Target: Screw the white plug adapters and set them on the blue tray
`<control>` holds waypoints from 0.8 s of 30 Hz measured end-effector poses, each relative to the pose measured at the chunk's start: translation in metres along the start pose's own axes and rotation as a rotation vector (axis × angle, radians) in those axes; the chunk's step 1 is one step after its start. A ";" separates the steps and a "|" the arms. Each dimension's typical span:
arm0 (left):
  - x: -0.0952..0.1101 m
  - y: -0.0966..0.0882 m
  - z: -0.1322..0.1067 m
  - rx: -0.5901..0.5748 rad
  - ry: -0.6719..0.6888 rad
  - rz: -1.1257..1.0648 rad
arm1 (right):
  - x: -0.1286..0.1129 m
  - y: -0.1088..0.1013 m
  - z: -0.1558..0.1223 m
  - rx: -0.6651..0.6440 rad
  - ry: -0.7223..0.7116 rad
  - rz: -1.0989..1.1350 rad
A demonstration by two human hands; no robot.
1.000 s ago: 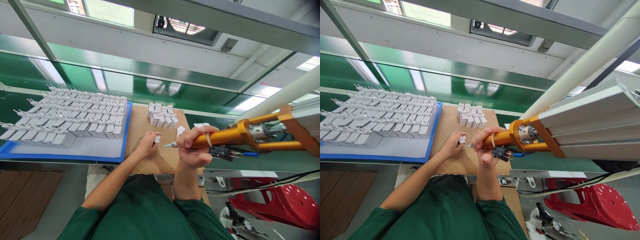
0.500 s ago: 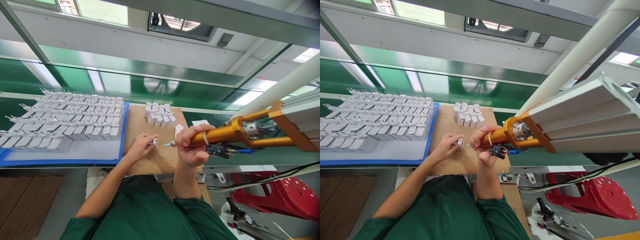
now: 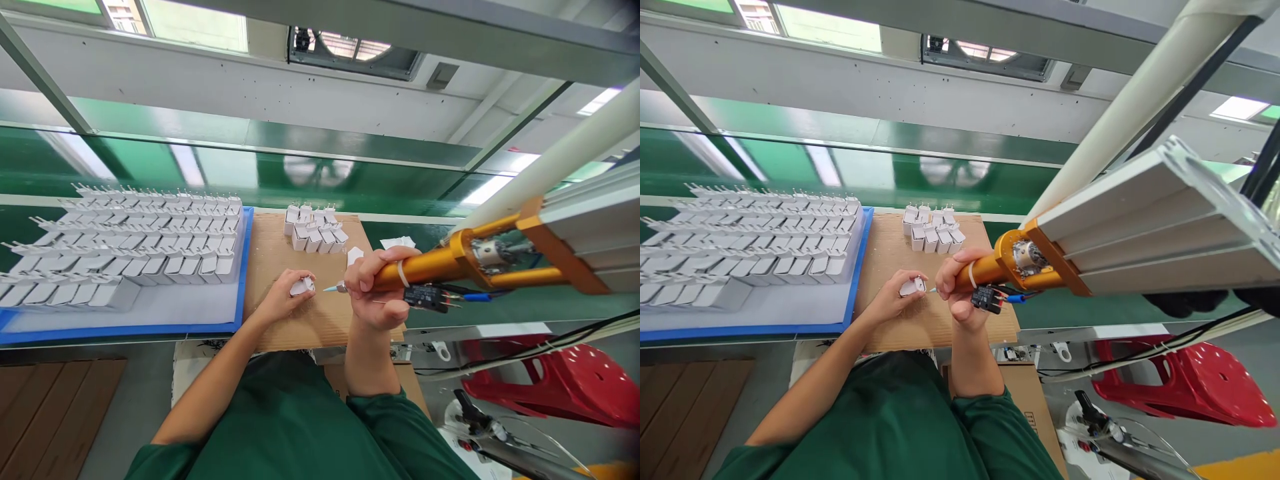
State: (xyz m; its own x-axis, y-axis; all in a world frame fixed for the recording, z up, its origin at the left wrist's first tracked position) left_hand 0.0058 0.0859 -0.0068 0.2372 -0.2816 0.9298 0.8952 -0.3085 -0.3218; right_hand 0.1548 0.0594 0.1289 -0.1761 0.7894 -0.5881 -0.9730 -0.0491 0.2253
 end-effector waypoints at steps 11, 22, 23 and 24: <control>-0.002 0.002 -0.002 -0.036 0.034 0.102 | 0.006 -0.004 -0.004 -0.028 0.006 0.011; -0.012 0.002 -0.001 -0.011 -0.163 -0.144 | 0.007 -0.009 -0.004 -0.001 0.053 -0.006; -0.016 0.003 0.000 -0.019 -0.202 -0.225 | 0.007 -0.009 -0.004 -0.003 0.058 -0.006; -0.019 0.004 0.000 -0.028 -0.242 -0.311 | 0.007 -0.009 -0.004 -0.003 0.066 -0.008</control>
State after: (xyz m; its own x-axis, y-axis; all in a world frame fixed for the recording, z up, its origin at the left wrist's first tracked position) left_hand 0.0050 0.0902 -0.0252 0.0415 0.0503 0.9979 0.9284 -0.3710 -0.0199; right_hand 0.1618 0.0627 0.1194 -0.1778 0.7474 -0.6401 -0.9749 -0.0451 0.2181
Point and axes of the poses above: each hand's wrist, its own z-axis towards the middle knuckle, its own y-axis out of the palm, x = y × z, the point moved 5 cm from there along z, towards the middle knuckle, and after that the axes turned 5 degrees about -z, right-handed, at the moved point
